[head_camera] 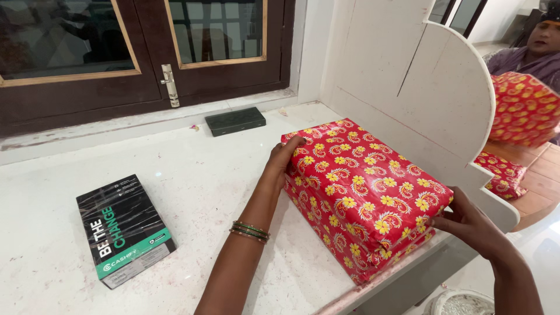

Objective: The person wraps rectangular boxes with red floral wrapping paper on a white countertop. They fold the paper around each box, smooth the edges, and place a small black box on top to hold the paper in place. The wrapped boxes are set aside on the counter.

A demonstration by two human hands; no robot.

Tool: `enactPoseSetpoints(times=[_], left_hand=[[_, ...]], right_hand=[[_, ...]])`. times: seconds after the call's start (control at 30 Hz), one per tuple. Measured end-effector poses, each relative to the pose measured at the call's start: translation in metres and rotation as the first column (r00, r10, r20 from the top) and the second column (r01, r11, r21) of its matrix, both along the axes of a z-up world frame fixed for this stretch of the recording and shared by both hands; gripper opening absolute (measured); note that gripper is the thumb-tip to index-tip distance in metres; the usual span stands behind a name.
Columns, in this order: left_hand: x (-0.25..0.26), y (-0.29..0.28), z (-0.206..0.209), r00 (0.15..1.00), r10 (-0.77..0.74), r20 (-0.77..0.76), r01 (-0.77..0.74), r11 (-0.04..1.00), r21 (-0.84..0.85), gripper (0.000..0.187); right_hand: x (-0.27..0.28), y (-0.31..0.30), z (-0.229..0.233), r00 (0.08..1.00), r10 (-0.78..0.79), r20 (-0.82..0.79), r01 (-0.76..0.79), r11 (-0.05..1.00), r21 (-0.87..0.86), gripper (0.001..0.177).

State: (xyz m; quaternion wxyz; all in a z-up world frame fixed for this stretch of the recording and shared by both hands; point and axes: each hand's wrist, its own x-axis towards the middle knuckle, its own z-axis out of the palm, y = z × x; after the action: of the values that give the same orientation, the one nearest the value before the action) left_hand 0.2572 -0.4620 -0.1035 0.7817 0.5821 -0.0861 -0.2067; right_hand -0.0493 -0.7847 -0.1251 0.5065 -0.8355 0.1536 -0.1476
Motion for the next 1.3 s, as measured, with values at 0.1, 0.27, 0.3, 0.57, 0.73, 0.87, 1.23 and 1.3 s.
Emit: enactPoseSetpoints(times=[0.1, 0.27, 0.3, 0.57, 0.73, 0.87, 1.23, 1.3], left_hand=[[0.000, -0.003, 0.001, 0.998, 0.018, 0.058, -0.026, 0.991, 0.128, 0.083], [-0.001, -0.005, -0.003, 0.994, 0.057, 0.092, -0.066, 0.993, 0.097, 0.087], [-0.001, -0.007, -0.005, 0.991, 0.077, 0.110, -0.086, 0.993, 0.075, 0.089], [0.019, -0.022, -0.016, 0.914, 0.061, 0.401, -0.273, 0.824, 0.497, 0.094], [0.010, -0.002, -0.007, 0.866, 0.049, 0.497, -0.310, 0.834, 0.457, 0.104], [-0.007, 0.072, -0.005, 0.742, -0.266, 0.616, -0.268, 0.723, 0.636, 0.098], [-0.112, 0.407, 0.021, 0.666, -0.283, 0.690, -0.623, 0.297, 0.723, 0.025], [-0.134, 0.451, 0.010, 0.656, -0.283, 0.699, -0.656, 0.243, 0.714, 0.023]], right_hand=[[-0.003, -0.003, -0.004, 0.999, 0.033, 0.042, -0.031, 0.999, -0.039, 0.056], [-0.006, 0.000, -0.009, 0.997, 0.035, 0.062, -0.032, 0.998, -0.045, 0.050], [-0.007, 0.001, -0.009, 0.997, 0.031, 0.074, -0.027, 0.998, -0.057, 0.050], [-0.008, -0.004, -0.024, 0.986, 0.039, 0.162, -0.018, 0.992, -0.126, 0.058], [-0.021, -0.008, -0.020, 0.984, -0.009, 0.179, 0.057, 0.963, -0.264, 0.075], [-0.040, 0.023, -0.002, 0.959, -0.142, 0.244, 0.238, 0.872, -0.428, 0.074], [0.032, 0.378, 0.047, 0.826, 0.540, -0.163, -0.363, 0.288, -0.886, 0.056], [0.068, 0.436, 0.046, 0.807, 0.477, -0.348, -0.473, 0.170, -0.864, 0.065]])
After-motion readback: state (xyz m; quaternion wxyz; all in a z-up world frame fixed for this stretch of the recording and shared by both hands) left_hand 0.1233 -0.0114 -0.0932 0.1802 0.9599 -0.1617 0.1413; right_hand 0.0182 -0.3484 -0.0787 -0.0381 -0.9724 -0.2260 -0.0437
